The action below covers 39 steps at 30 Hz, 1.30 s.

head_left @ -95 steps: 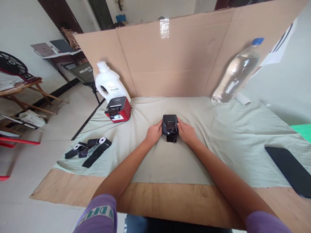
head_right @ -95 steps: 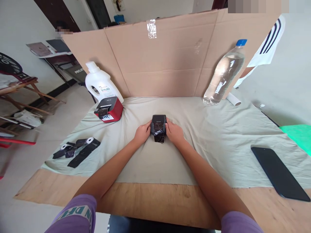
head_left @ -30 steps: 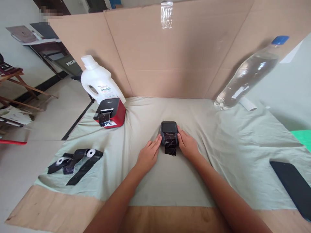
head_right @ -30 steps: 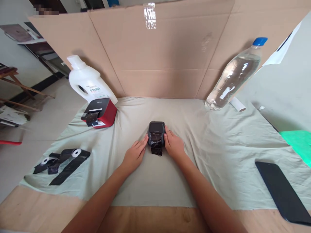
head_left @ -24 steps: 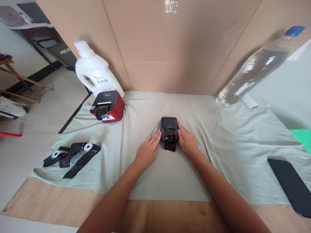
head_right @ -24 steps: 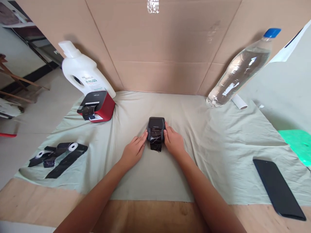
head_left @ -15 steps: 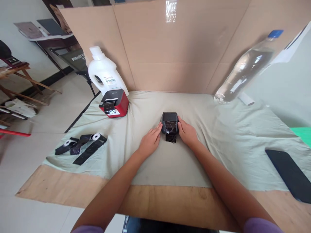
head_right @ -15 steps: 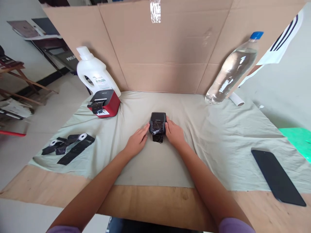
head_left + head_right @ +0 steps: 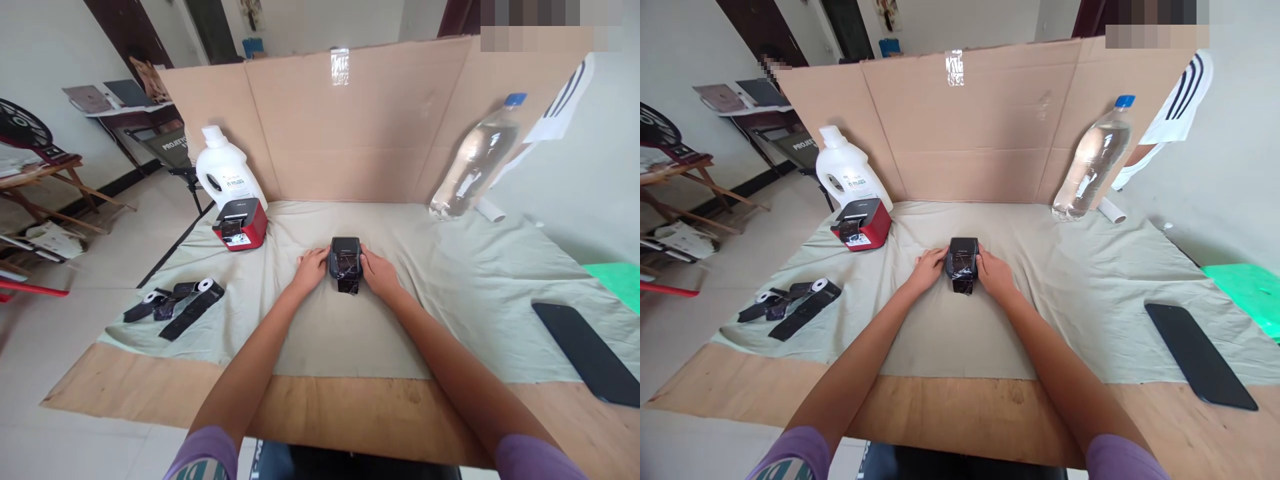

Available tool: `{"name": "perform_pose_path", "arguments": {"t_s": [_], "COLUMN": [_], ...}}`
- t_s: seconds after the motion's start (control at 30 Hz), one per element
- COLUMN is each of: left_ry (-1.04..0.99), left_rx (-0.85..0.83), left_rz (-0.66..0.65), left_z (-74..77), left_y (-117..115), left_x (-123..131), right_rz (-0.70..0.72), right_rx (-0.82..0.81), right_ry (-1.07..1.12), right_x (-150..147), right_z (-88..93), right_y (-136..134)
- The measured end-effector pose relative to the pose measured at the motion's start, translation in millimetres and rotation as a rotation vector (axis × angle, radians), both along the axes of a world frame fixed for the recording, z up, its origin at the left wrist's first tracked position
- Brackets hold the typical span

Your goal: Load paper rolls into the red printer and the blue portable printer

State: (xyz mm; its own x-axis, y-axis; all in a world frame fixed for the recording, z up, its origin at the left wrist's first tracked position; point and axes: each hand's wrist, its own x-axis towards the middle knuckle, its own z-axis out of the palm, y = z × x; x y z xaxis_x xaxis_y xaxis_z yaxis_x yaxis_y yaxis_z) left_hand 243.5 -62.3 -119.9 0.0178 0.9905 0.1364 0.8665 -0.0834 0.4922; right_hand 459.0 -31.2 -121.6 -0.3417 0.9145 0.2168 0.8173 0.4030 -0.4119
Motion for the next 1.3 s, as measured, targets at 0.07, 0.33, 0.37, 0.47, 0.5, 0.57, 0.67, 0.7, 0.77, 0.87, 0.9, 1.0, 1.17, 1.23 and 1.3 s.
{"name": "perform_pose_path", "arguments": {"t_s": [0.07, 0.33, 0.37, 0.47, 0.5, 0.57, 0.67, 0.7, 0.77, 0.87, 0.9, 1.0, 1.17, 1.23, 1.3], "left_ry": [0.036, 0.302, 0.330, 0.372, 0.366, 0.323, 0.168, 0.103, -0.009, -0.081, -0.087, -0.091, -0.088, -0.092, -0.098], "left_rx": [0.021, 0.076, 0.077, 0.080, 0.081, 0.082, 0.078, 0.073, 0.058, 0.039, 0.036, 0.028, 0.012, 0.015, 0.016], "left_rz": [0.002, 0.004, -0.001, -0.012, -0.012, -0.007, 0.004, 0.012, 0.020, -0.005, -0.013, -0.019, -0.027, -0.023, -0.026], "left_z": [-1.7, -1.3, -0.9, -1.4, -2.1, -3.9, -5.8, -5.9, -5.4, -3.9, -3.5, -2.6, -1.4, -0.9, -0.8], "left_y": [-2.7, -9.6, -9.4, -8.8, -8.8, -8.9, -9.3, -9.4, -9.8, -10.2, -10.2, -9.9, -9.9, -10.3, -10.6], "left_x": [2.0, 11.5, 12.1, 12.7, 12.5, 11.5, 9.5, 8.9, 8.0, 7.5, 7.5, 7.4, 7.5, 7.5, 7.5], "right_rz": [0.005, -0.036, -0.050, -0.079, -0.078, -0.072, -0.043, -0.029, -0.001, 0.041, 0.066, 0.138, 0.113, 0.089, 0.058], "right_rx": [-0.004, -0.051, -0.061, -0.081, -0.081, -0.073, -0.014, 0.016, 0.060, 0.023, -0.001, -0.037, -0.074, -0.054, -0.017], "right_ry": [0.001, -0.042, -0.060, -0.096, -0.097, -0.078, 0.020, 0.066, 0.157, 0.253, 0.273, 0.311, 0.267, 0.207, 0.126], "right_x": [0.4, -4.1, -5.2, -7.6, -7.9, -8.0, -6.7, -5.9, -3.5, 0.8, 1.7, 1.3, -5.6, -7.4, -9.3], "right_z": [-0.6, 6.5, 8.1, 10.7, 10.6, 9.1, 5.6, 4.5, 2.6, 0.3, -0.2, 0.4, 13.5, 22.7, 32.9], "right_y": [0.3, -3.6, -4.4, -5.5, -5.5, -5.3, -6.2, -6.9, -7.9, -4.6, -1.3, 15.2, 42.4, 46.2, 47.9]}}
